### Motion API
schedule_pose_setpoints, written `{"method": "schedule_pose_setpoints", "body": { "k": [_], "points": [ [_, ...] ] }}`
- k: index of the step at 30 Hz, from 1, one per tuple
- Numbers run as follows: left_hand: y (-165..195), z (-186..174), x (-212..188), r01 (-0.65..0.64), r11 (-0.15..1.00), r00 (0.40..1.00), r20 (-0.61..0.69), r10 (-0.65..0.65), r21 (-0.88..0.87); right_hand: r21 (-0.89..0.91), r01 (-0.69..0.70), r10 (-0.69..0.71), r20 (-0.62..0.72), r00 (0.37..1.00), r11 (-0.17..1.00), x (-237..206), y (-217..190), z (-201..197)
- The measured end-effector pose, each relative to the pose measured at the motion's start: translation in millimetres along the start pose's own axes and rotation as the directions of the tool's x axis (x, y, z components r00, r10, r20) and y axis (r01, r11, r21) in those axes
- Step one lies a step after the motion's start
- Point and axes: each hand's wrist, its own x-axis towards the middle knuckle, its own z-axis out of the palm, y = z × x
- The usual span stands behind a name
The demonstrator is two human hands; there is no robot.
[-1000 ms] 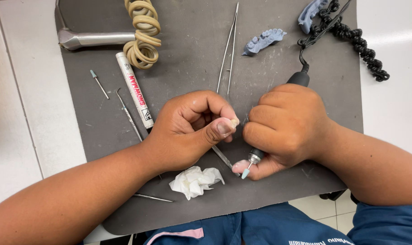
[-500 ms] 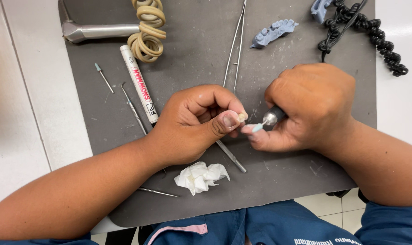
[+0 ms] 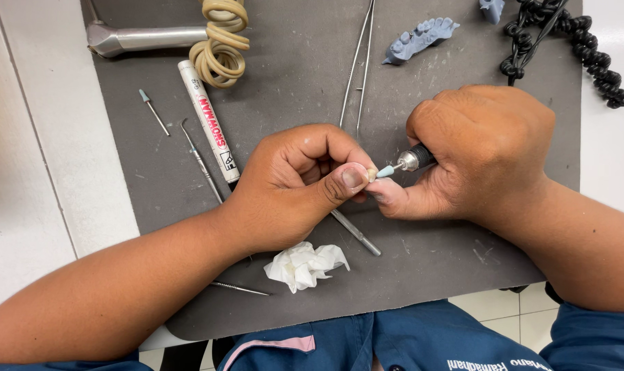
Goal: The person holds a small tooth-shaped object and uses a rotary handpiece with a light-blue polishing bur to smooth its surface. They rotate the object to access different sides, pause to inspect it, and continue polishing until the clip ends.
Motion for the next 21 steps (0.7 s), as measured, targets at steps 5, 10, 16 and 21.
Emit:
{"method": "schedule_pose_setpoints", "body": {
  "k": [5, 10, 16, 21],
  "points": [
    [-0.7, 0.8, 0.0, 0.004, 1.0, 1.0, -0.002, -0.004, 0.011, -0.035, 0.004, -0.003, 0.017, 1.0, 0.999, 0.6, -0.7, -1.3],
    [-1.8, 1.8, 1.1, 0.021, 1.0, 1.0, -0.014, -0.02, 0.022, -0.031, -0.01, 0.011, 0.047, 0.999, 0.999, 0.3, -1.0, -0.7],
    [-1.6, 2.0, 2.4, 0.002, 0.998, 1.0, -0.001, -0.002, 0.059, -0.029, -0.008, 0.009, 0.036, 0.999, 1.0, 0.0, -0.6, -0.4],
    [-1.4, 2.1, 3.0, 0.01, 0.998, 1.0, 0.006, -0.01, 0.062, -0.021, -0.002, 0.002, 0.038, 0.999, 1.0, 0.0, -1.1, -1.6]
  ]
}}
